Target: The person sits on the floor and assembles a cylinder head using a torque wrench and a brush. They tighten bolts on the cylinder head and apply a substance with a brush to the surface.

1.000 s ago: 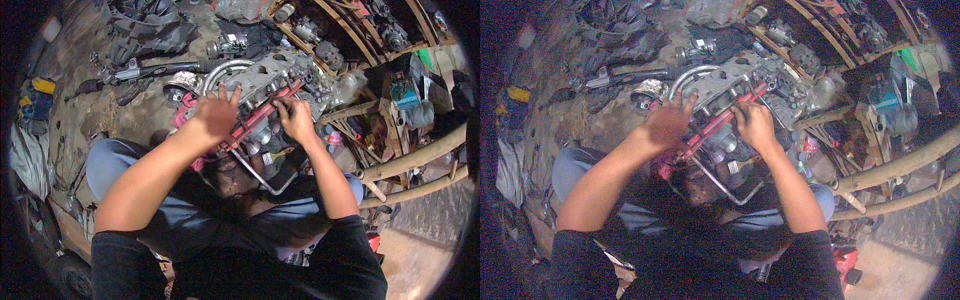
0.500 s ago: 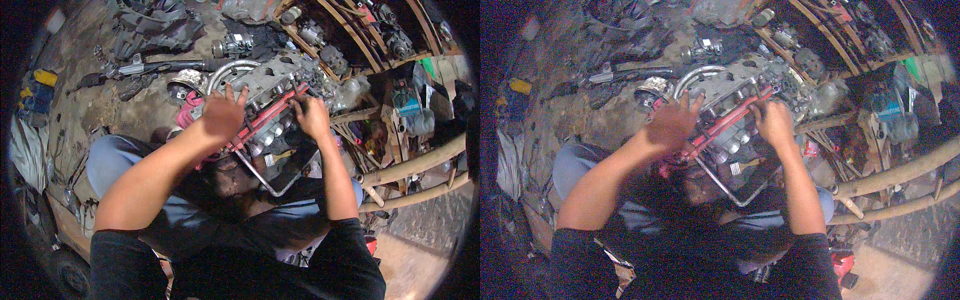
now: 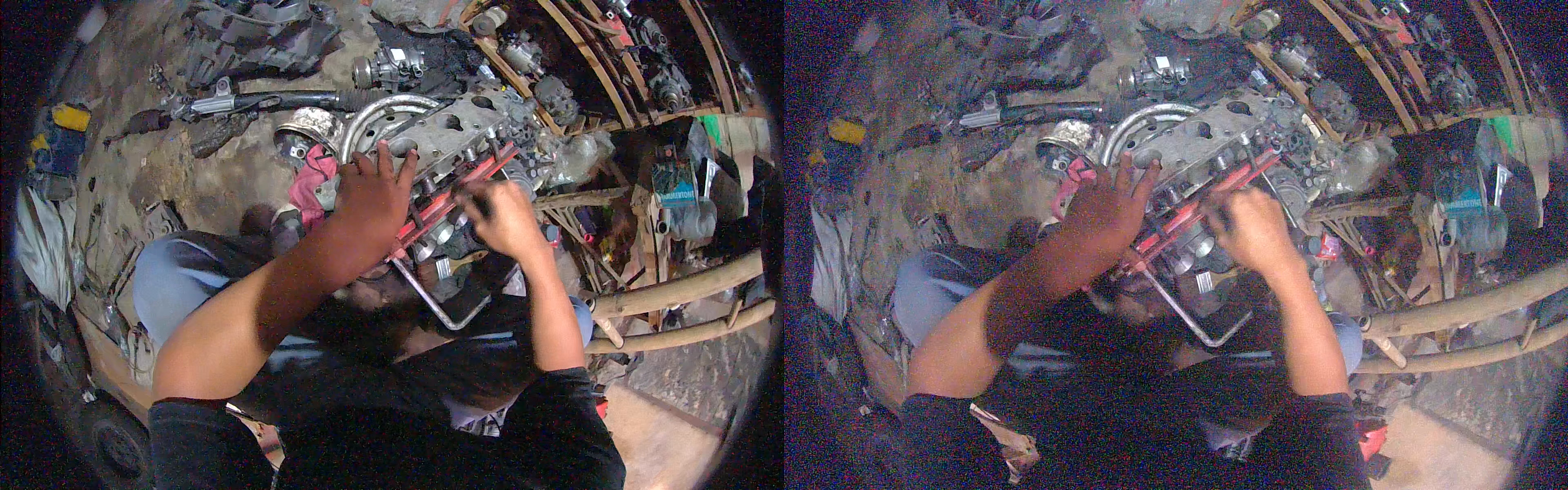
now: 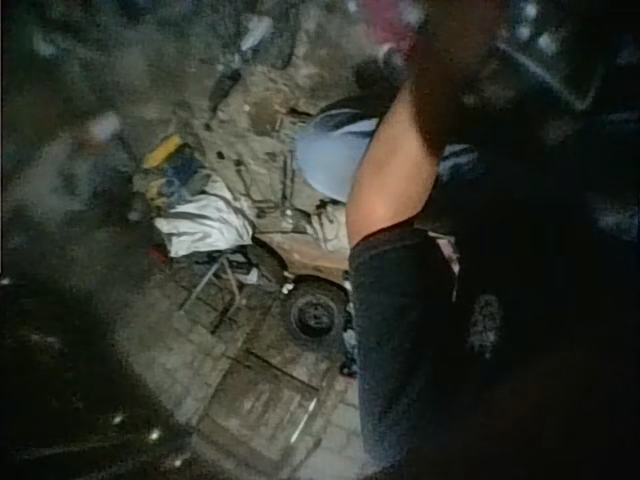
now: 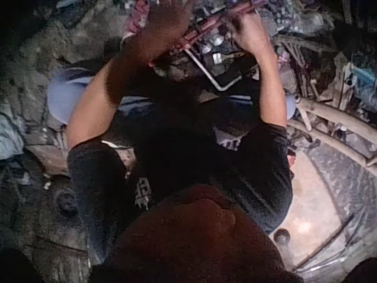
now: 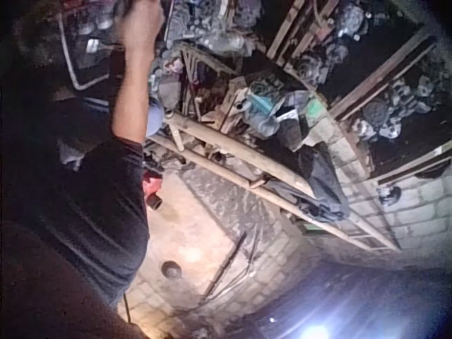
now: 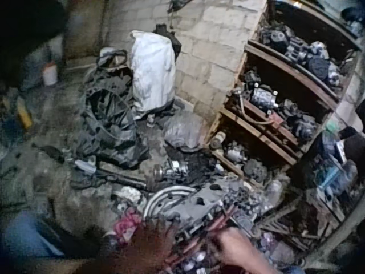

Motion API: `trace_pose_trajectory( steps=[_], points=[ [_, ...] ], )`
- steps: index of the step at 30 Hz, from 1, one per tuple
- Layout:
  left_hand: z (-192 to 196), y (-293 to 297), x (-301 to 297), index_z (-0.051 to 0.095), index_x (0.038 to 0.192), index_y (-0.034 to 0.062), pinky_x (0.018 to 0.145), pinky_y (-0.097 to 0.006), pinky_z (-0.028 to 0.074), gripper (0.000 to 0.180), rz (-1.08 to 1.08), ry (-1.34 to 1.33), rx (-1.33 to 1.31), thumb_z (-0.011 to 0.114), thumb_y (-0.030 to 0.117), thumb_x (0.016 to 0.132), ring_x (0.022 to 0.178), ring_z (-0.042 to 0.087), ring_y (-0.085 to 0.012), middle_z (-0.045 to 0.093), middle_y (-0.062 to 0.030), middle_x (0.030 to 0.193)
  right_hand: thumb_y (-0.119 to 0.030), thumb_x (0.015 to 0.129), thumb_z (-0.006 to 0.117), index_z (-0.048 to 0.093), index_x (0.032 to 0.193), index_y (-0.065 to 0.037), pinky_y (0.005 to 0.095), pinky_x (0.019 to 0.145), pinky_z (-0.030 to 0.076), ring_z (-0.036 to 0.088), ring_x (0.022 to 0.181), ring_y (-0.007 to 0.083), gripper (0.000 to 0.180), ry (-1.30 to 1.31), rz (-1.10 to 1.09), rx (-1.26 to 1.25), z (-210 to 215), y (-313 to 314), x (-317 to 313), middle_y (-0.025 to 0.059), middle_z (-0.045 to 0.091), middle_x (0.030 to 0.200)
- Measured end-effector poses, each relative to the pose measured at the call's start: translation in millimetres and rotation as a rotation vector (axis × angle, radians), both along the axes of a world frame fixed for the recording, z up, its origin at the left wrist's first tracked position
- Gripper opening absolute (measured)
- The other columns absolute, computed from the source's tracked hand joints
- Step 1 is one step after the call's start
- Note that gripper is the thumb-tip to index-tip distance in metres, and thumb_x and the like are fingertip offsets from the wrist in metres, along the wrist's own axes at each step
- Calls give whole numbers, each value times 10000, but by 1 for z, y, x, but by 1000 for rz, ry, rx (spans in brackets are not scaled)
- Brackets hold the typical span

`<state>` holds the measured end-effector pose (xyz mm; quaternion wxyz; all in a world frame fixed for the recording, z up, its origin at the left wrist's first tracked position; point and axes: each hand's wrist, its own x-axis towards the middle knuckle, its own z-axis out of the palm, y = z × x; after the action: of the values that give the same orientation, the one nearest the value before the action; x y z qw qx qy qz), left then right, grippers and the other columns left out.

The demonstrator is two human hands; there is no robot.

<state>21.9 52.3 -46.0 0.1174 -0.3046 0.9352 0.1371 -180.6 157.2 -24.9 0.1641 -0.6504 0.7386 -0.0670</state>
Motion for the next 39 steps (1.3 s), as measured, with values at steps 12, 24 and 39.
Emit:
trace_pose_trajectory(
  steps=[12,24,39],
  points=[
    [6,-11,14,182,1586,92,975,-571,496,1337,-145,30,-15,951,321,517,1251,515,-514,275,-371,1543,-68,857,696,685,904,40,448,726,533,669,835,427,119,-145,13,-136,-10,13,39,235,683,867],
    [-11,-8,21,287,1560,102,821,-507,577,714,-158,150,-215,573,126,906,1092,632,-454,370,-369,1488,-180,904,675,739,967,-2,466,754,543,697,831,406,199,-119,-232,-195,-15,10,20,237,709,902],
    [-23,-11,24,299,1565,128,852,-499,577,631,-150,241,-191,484,131,962,1103,625,-464,370,-368,1487,-42,928,618,631,1002,21,443,811,536,676,933,434,98,-293,-123,-334,-14,44,76,240,685,984]
  ],
)
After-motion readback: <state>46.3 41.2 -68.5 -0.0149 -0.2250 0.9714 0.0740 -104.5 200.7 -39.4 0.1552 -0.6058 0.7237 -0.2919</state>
